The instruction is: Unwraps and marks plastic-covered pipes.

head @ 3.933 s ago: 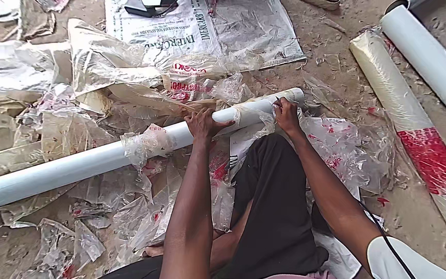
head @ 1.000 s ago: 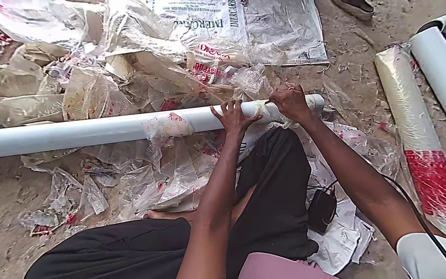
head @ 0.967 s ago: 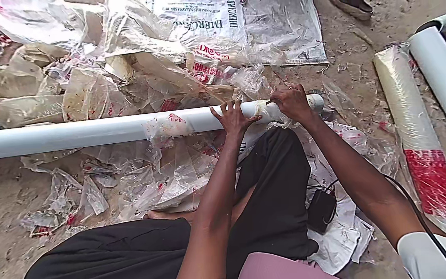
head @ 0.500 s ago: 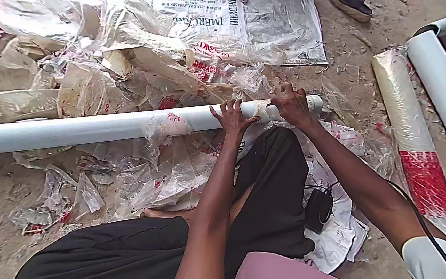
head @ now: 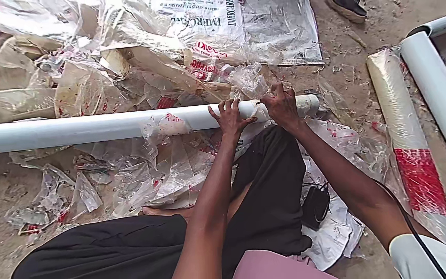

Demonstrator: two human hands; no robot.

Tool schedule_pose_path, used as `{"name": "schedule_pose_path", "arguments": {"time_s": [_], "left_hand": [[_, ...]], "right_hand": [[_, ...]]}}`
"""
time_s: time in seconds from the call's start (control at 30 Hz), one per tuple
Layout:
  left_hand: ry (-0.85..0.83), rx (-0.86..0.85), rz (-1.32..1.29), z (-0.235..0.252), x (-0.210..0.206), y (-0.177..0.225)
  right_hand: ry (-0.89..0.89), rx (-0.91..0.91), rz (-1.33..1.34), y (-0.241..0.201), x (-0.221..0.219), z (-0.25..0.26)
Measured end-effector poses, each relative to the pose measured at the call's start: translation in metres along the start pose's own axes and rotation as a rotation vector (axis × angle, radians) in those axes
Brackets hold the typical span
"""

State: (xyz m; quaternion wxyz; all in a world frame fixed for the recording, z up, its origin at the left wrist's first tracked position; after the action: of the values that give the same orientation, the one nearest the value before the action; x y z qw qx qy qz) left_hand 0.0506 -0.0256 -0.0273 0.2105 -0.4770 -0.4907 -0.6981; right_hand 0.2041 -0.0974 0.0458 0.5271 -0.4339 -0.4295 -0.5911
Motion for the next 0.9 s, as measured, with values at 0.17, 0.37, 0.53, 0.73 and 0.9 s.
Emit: {"name": "schedule_pose_path", "arguments": {"time_s": [0.17, 0.37, 0.53, 0.73, 0.9], "left_hand": [[-0.022, -0.024, 0.012, 0.000, -0.001, -0.004], [-0.088, -0.078, 0.081, 0.009, -0.001, -0.004], [-0.180, -0.106, 0.110, 0.009, 0.003, -0.006], [-0.170, -0.100, 0.118, 0.008, 0.003, -0.005], [-0.148, -0.053, 0.164, 0.014, 0.001, -0.003]], "right_hand": [[-0.015, -0.042, -0.027, 0.000, -0.012, -0.016], [-0.077, -0.446, 0.343, 0.028, 0.006, -0.044], [-0.038, -0.758, 0.572, -0.008, -0.002, -0.019], [-0.165, -0.913, 0.415, -0.037, -0.015, -0.010], [-0.296, -0.872, 0.440, -0.034, -0.013, -0.008]]}}
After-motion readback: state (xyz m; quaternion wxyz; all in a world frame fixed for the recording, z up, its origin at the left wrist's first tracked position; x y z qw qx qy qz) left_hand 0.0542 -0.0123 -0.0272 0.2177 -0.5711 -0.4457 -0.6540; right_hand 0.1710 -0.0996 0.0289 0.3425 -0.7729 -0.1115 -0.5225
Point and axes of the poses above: each hand's wrist, its own z-axis towards the middle knuckle, its own x-axis out of the back of the hand, y = z × x, the point moved 4 cm from there along z, towards the middle knuckle
